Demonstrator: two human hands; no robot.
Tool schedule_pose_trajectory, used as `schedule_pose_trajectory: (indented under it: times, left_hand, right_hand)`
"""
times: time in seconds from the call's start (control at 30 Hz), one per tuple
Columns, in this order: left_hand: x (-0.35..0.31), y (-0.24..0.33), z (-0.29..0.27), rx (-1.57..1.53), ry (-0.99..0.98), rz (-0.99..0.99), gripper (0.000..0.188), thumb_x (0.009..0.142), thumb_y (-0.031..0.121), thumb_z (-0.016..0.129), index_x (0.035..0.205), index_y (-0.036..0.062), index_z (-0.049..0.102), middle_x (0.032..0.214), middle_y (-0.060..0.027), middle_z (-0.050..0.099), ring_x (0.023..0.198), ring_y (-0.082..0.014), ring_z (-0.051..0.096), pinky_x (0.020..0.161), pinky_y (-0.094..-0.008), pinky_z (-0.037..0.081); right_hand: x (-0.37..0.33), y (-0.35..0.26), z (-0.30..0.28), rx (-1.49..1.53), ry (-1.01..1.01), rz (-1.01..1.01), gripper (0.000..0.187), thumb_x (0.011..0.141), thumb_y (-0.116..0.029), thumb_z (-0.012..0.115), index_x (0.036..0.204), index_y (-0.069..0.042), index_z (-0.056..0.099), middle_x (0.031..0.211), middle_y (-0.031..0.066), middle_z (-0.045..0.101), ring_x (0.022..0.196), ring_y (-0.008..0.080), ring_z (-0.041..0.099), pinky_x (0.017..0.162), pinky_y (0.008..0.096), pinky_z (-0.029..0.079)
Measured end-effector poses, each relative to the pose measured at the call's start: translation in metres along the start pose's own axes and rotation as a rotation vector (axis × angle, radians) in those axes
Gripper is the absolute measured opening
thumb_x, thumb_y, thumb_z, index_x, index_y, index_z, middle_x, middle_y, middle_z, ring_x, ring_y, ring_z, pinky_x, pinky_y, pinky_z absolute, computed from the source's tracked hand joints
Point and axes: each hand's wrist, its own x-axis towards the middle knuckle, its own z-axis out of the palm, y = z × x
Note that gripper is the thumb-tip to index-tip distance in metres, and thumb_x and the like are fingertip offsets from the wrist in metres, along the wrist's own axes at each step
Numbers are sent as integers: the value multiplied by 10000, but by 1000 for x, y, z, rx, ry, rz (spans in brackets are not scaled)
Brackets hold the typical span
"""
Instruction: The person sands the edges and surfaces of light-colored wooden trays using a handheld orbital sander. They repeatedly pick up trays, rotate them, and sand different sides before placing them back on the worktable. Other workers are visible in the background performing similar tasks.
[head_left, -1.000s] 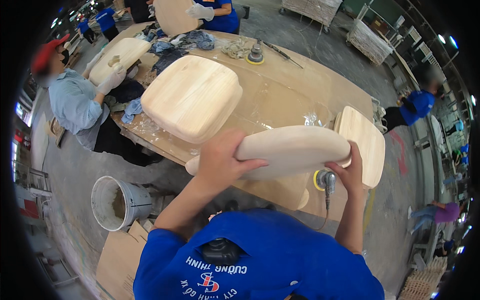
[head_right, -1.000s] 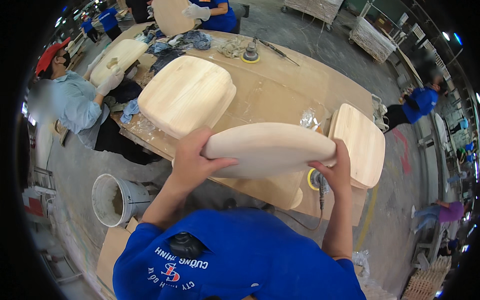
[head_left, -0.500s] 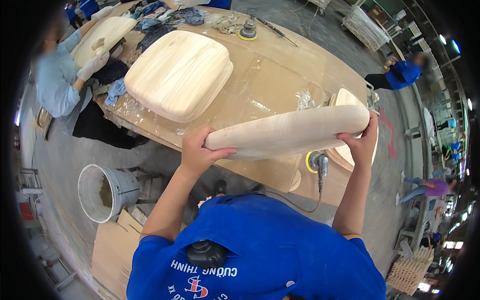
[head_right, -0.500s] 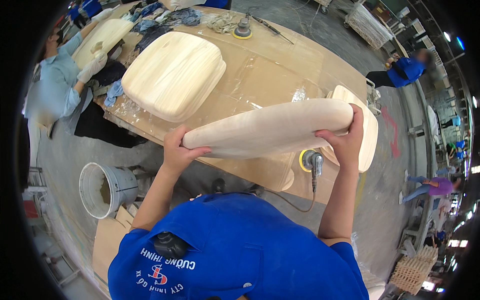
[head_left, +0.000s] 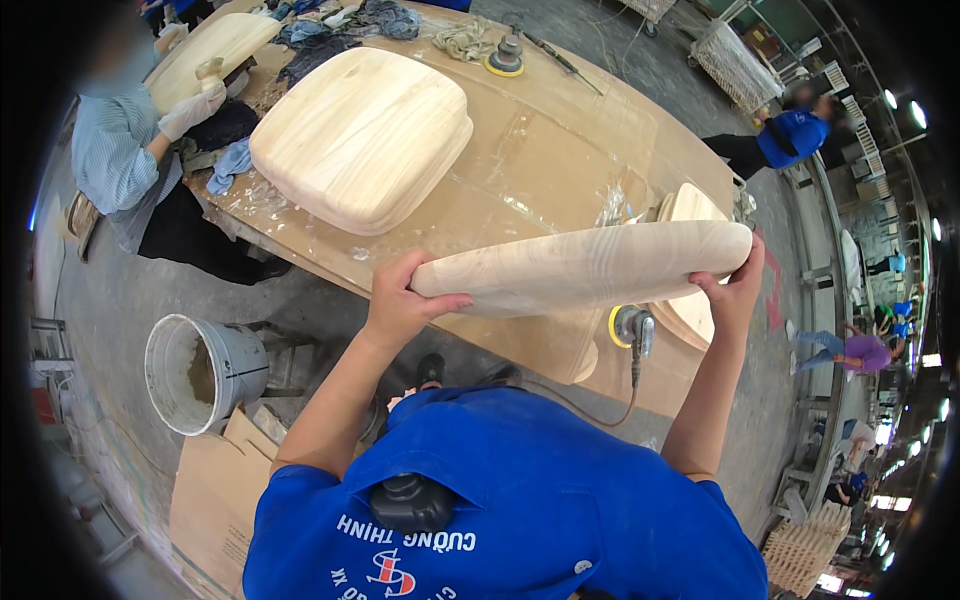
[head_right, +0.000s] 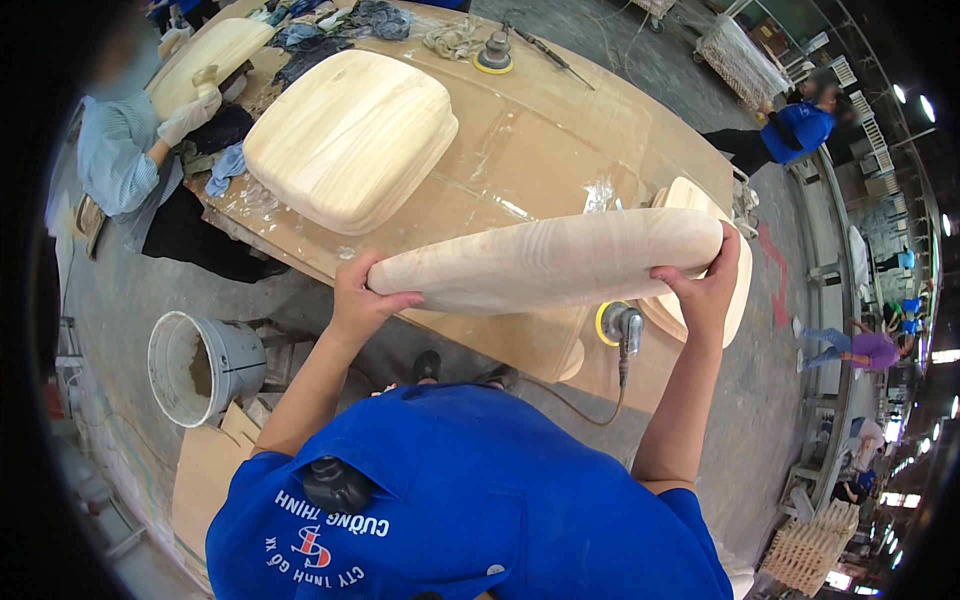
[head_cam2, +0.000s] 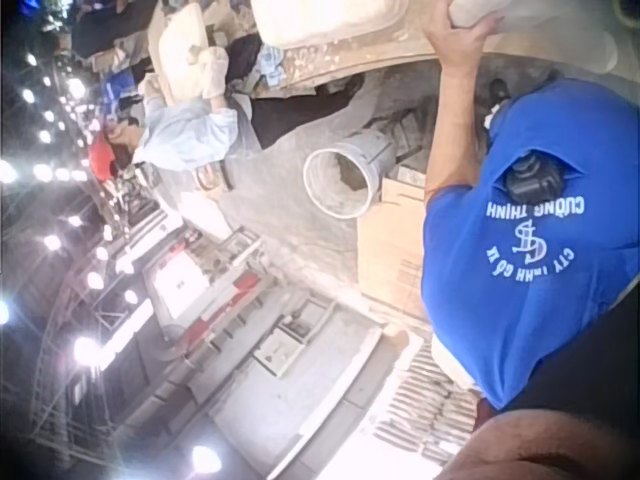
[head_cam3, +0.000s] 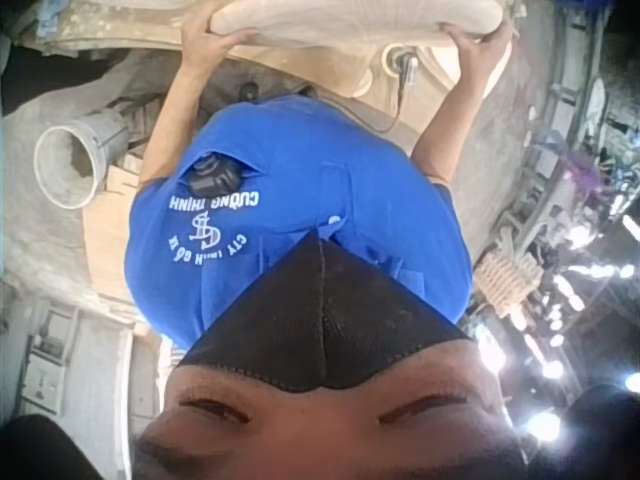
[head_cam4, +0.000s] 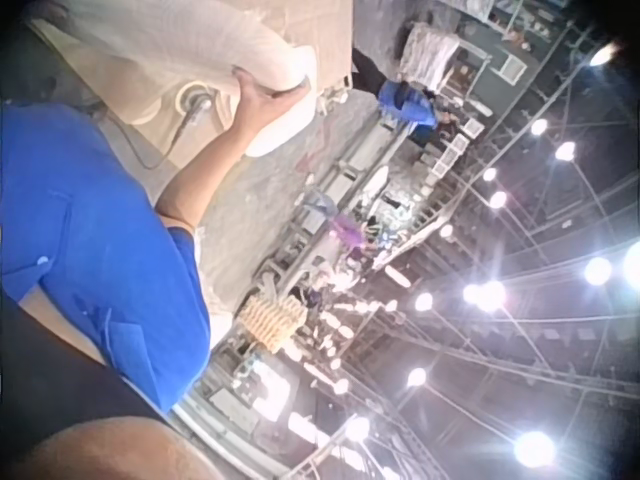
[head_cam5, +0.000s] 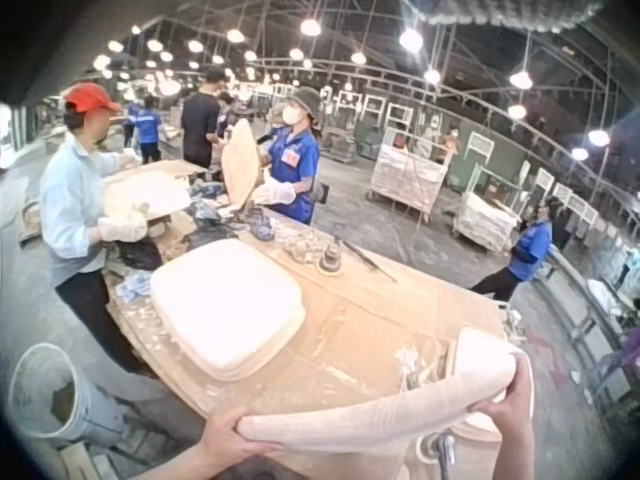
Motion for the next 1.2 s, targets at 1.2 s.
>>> schedule_pose_trajectory:
  times: [1.2]
  left_hand:
    - [-12, 48, 31, -121, -541, 160, 567, 892, 238, 573, 1383, -2, 423, 1268, -199, 500, 1141, -344, 496, 967, -393, 397]
  right_hand:
    - [80, 38, 8, 326, -326, 98, 815, 654, -549, 812, 1246, -93, 487, 1265, 24, 483, 1146, 174, 477, 957, 304, 402]
